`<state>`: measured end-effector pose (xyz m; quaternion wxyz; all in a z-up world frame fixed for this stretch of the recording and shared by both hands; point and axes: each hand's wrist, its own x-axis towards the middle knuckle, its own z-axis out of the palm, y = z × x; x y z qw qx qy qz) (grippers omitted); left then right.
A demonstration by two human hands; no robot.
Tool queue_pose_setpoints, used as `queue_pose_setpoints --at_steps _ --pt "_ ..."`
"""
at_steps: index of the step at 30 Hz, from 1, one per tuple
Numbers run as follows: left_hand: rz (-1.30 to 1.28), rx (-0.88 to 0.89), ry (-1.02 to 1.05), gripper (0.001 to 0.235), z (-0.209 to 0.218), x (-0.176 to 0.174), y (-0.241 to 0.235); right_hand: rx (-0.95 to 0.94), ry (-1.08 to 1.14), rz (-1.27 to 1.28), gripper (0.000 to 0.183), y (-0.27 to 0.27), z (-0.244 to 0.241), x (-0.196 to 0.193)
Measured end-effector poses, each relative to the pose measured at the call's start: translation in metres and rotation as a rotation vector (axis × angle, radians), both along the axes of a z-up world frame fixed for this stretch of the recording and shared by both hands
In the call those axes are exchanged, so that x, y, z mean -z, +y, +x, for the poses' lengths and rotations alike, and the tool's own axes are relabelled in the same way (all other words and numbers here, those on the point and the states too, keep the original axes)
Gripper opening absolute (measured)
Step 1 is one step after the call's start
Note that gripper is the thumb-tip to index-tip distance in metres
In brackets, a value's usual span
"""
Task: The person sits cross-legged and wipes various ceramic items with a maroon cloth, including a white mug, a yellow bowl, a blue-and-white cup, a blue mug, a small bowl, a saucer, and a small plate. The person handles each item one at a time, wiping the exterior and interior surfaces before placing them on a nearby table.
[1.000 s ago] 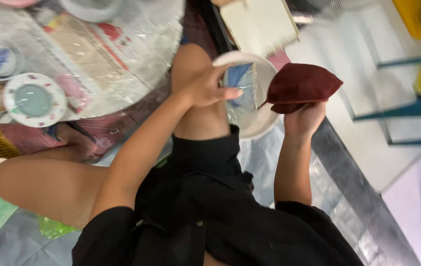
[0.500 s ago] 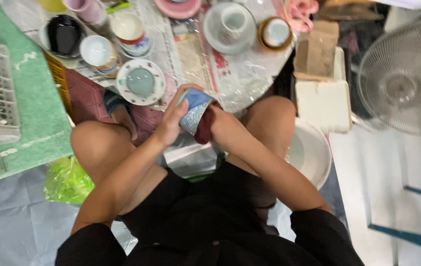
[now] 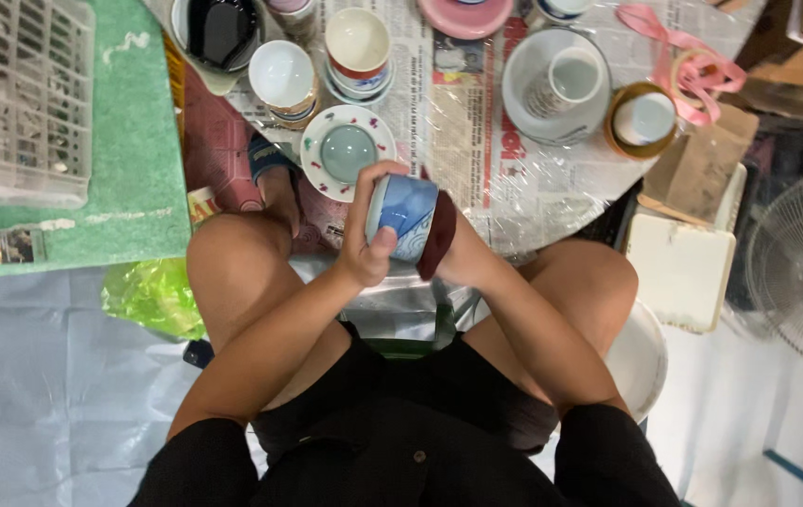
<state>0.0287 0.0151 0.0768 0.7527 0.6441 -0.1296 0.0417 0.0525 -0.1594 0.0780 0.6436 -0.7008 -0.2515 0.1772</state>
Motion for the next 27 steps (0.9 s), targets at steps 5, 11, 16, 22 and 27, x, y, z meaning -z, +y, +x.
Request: queue_pose_setpoints --at_steps 5,11,16,22,27 --pt "-0.252 0.067 0.18 0.075 -0.015 0.024 -0.007 -0.114 -0.239 -0.462 0.056 -0.015 -0.004 0.017" --pt "-0.483 0.199 0.884 0.062 -0.004 0.057 -0.007 -0.201 -0.437 -0.686 0.034 -0.023 -0.012 0.018" --pt "-0.227 0.152 0.508 0.054 -0.008 0.055 -0.026 -0.111 -0.541 -0.527 0.03 -0.036 -0.018 0.012" --pt "0.153 0.162 0.205 0.056 0.002 0.024 -0.022 -0.087 -0.365 -0.274 0.023 -0.039 -0.022 0.034" --pt "0.258 0.103 0.012 0.084 -0.004 0.012 -0.021 0.162 0.436 0.134 0.055 -0.036 -0.037 0.054"
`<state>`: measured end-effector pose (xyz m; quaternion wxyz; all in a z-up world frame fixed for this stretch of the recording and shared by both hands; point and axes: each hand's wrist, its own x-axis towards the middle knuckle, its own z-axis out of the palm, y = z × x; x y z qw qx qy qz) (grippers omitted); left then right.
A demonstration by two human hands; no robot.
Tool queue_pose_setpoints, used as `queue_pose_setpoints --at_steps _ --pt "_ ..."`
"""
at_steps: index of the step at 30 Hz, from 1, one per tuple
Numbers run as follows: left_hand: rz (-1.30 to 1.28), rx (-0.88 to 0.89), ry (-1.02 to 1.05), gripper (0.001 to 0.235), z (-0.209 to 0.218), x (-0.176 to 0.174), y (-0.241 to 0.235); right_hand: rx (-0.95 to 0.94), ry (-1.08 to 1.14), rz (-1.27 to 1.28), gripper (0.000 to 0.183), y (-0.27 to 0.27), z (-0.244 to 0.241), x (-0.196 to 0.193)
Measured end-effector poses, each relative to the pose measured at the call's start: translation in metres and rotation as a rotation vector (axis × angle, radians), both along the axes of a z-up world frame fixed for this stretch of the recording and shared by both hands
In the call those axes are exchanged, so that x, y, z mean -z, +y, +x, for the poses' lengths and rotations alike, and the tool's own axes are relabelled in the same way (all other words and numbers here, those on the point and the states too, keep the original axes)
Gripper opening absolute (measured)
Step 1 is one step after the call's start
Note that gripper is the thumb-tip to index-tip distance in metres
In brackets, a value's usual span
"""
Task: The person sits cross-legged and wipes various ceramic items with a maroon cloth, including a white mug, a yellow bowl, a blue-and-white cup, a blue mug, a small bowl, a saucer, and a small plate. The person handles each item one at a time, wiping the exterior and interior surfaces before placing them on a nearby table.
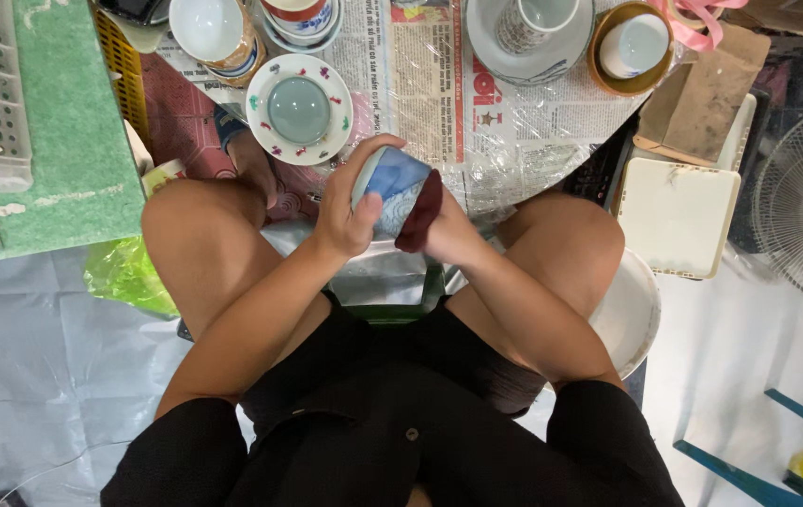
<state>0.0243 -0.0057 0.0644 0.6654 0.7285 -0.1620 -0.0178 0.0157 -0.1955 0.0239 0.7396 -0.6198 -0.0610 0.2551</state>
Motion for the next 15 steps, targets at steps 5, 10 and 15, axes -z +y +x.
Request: queue_pose_setpoints --at_steps 5,10,15 --pt "-0.014 -0.01 -0.284 0.095 0.005 0.005 0.002 0.082 0.279 0.224 0.033 -0.014 0.003 -0.015" --pt "-0.431 -0.275 -0.155 0.094 0.009 0.015 0.008 0.265 0.218 0.454 0.046 -0.056 0.02 -0.026" --pt "-1.055 0.1 0.276 0.091 0.015 0.022 0.037 0.589 0.052 0.529 0.044 -0.085 0.041 -0.013"
